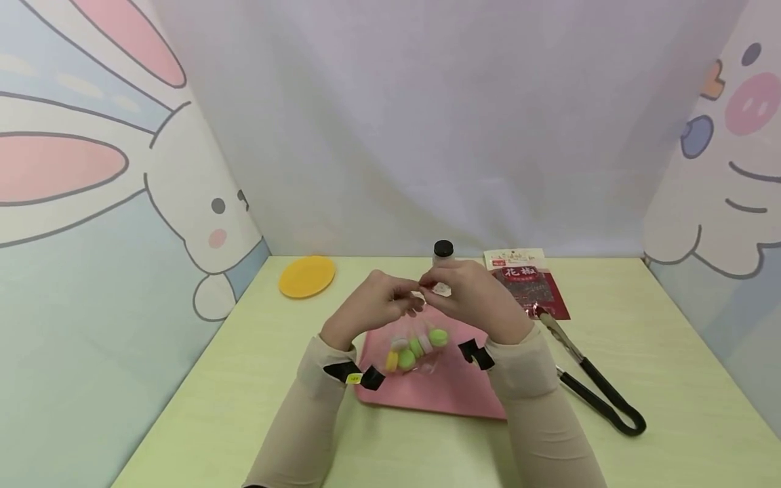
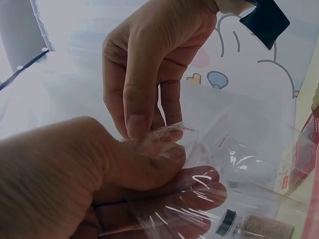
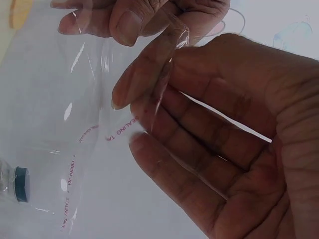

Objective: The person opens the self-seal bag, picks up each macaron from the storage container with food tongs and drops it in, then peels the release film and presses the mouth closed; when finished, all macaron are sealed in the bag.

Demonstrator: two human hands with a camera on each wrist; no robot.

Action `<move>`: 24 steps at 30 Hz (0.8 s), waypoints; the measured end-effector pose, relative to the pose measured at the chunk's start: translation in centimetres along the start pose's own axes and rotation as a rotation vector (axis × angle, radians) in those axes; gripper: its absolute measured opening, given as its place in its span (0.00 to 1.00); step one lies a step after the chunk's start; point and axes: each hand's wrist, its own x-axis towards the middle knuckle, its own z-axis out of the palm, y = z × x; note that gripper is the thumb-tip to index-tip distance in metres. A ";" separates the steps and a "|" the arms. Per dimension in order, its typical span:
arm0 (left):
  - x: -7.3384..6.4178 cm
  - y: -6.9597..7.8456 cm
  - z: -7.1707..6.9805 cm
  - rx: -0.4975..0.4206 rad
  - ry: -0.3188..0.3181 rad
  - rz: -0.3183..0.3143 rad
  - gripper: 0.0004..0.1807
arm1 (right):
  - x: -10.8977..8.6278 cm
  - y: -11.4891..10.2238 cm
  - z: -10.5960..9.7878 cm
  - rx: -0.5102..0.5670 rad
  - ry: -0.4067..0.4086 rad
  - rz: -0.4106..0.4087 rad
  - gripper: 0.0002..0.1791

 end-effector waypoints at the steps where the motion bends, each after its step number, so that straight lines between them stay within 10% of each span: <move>1: 0.0 0.0 0.0 -0.004 -0.002 -0.002 0.17 | 0.0 0.0 0.0 0.000 -0.001 -0.003 0.09; 24: 0.2 -0.4 0.0 -0.029 0.022 -0.006 0.10 | 0.1 0.8 1.2 -0.129 0.160 0.009 0.05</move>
